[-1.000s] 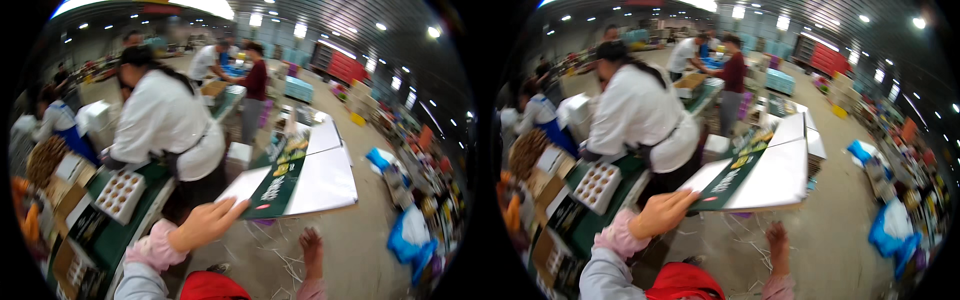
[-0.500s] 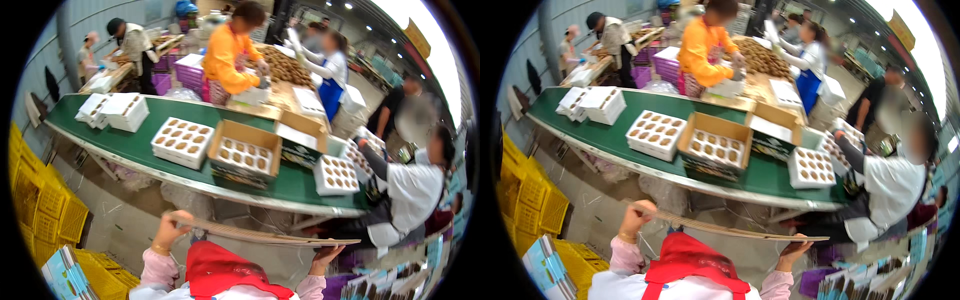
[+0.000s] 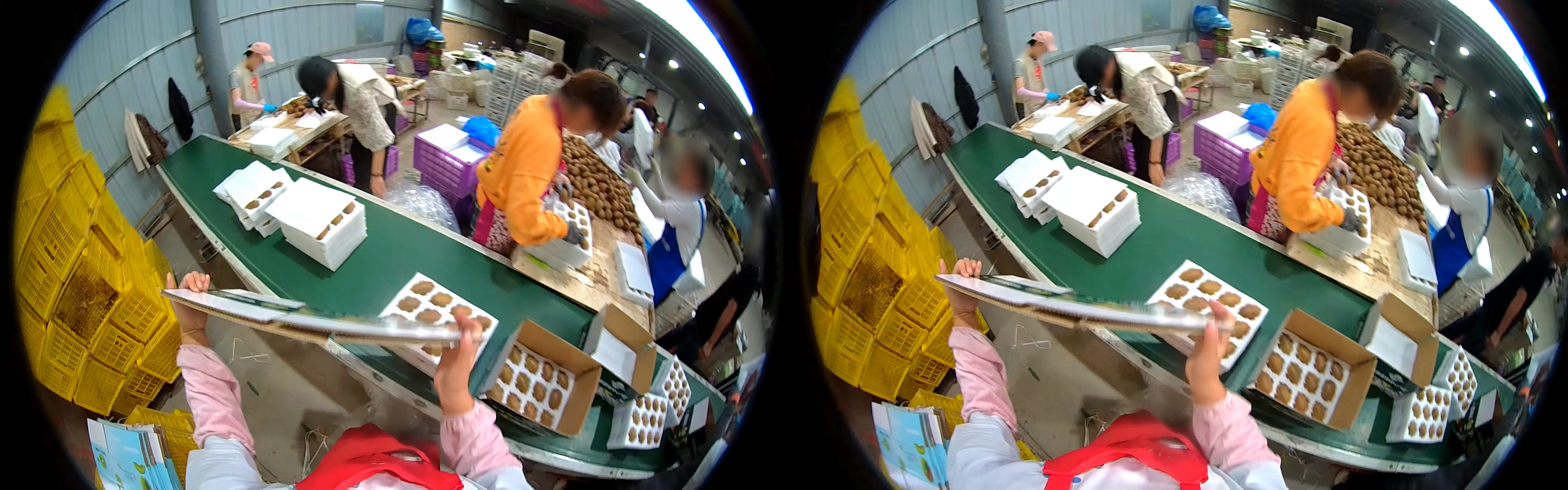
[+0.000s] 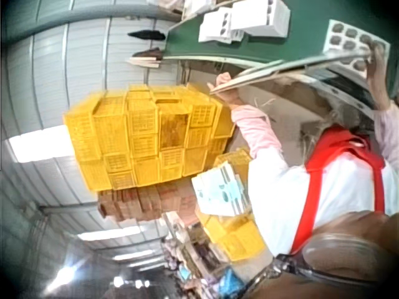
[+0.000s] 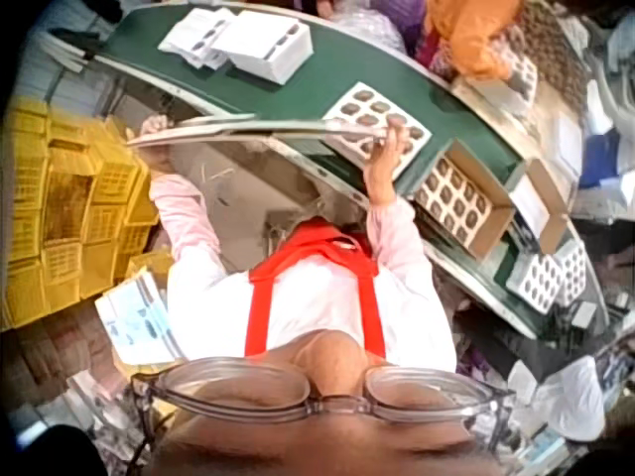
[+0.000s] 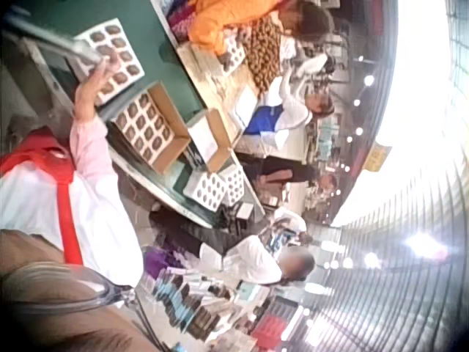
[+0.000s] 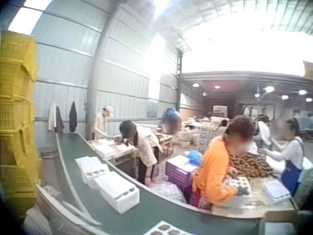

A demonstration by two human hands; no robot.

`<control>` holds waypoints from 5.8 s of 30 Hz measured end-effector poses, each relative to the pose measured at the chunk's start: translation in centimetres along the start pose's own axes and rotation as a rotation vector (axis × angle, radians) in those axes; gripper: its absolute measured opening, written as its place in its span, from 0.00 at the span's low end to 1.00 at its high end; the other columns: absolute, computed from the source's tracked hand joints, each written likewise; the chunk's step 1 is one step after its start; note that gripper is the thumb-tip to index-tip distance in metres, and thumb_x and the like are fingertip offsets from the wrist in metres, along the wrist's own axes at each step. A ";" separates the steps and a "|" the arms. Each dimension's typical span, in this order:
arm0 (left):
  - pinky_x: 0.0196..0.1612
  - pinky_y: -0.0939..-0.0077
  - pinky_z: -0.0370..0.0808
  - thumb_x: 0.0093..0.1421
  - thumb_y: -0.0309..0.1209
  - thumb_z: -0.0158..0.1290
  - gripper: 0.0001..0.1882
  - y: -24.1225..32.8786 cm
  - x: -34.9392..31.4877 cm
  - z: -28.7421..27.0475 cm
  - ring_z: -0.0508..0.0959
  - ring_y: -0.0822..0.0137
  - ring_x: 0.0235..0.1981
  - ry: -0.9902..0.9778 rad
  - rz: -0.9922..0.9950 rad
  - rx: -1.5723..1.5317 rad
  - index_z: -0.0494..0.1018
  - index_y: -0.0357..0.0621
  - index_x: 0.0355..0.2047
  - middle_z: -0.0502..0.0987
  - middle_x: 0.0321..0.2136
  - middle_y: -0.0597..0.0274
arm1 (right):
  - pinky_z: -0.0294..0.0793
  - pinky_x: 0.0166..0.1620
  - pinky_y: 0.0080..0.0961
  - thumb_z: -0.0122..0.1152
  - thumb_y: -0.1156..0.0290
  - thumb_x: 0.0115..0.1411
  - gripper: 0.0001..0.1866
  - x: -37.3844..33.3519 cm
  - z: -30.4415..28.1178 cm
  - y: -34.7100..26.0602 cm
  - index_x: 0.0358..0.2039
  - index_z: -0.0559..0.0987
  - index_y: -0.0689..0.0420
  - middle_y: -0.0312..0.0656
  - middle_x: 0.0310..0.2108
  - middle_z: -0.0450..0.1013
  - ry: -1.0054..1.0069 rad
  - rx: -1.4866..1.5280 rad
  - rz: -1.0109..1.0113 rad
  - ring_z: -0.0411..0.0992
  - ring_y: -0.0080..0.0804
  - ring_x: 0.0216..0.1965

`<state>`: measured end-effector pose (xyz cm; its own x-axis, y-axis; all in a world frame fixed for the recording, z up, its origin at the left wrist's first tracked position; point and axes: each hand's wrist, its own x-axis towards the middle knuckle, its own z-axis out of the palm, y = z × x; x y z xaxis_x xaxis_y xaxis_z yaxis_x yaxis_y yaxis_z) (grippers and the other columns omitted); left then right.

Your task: The person assembles cardboard boxes and places trays of kiwis into them on a conveyor belt. The person folds box flaps, inserts foam trays containing kiwis, and closes the boxes for shipment.

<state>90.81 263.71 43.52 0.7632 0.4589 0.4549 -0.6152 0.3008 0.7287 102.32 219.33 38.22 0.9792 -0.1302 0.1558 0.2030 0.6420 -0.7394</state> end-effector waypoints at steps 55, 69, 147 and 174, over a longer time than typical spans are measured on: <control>0.47 0.61 0.65 0.58 0.53 0.40 0.34 -20.6 6.3 -9.0 0.70 0.42 0.44 -0.053 -0.631 1.359 0.57 0.36 0.54 0.70 0.43 0.38 | 0.62 0.53 0.33 0.58 0.65 0.51 0.21 1.7 7.7 19.2 0.45 0.72 0.58 0.43 0.51 0.66 -0.963 -1.431 -0.217 0.63 0.40 0.52; 0.43 0.65 0.65 0.60 0.39 0.41 0.22 -16.9 -8.1 -19.9 0.70 0.54 0.40 0.416 -1.050 0.472 0.62 0.32 0.48 0.70 0.38 0.45 | 0.69 0.35 0.30 0.73 0.59 0.34 0.29 6.8 16.0 12.9 0.34 0.72 0.61 0.50 0.29 0.71 -0.754 -1.218 0.330 0.71 0.43 0.33; 0.52 0.68 0.63 0.57 0.53 0.46 0.37 -44.4 10.2 23.8 0.62 0.62 0.53 -0.930 -1.279 0.199 0.50 0.39 0.55 0.61 0.51 0.51 | 0.67 0.50 0.41 0.43 0.44 0.58 0.33 10.0 -14.8 0.9 0.54 0.61 0.58 0.46 0.51 0.64 0.631 -0.163 0.361 0.66 0.43 0.49; 0.54 0.70 0.61 0.62 0.43 0.42 0.29 -23.1 13.2 -8.8 0.60 0.67 0.53 -0.465 -1.058 0.443 0.48 0.45 0.59 0.59 0.54 0.60 | 0.60 0.51 0.25 0.33 0.61 0.65 0.21 -0.4 11.3 19.7 0.54 0.58 0.61 0.44 0.48 0.62 0.286 -0.377 0.445 0.61 0.29 0.48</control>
<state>113.34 270.14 28.22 0.8974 -0.2050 -0.3907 0.3977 -0.0076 0.9175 105.91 240.60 30.98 0.9217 -0.1428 -0.3607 -0.2860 0.3781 -0.8805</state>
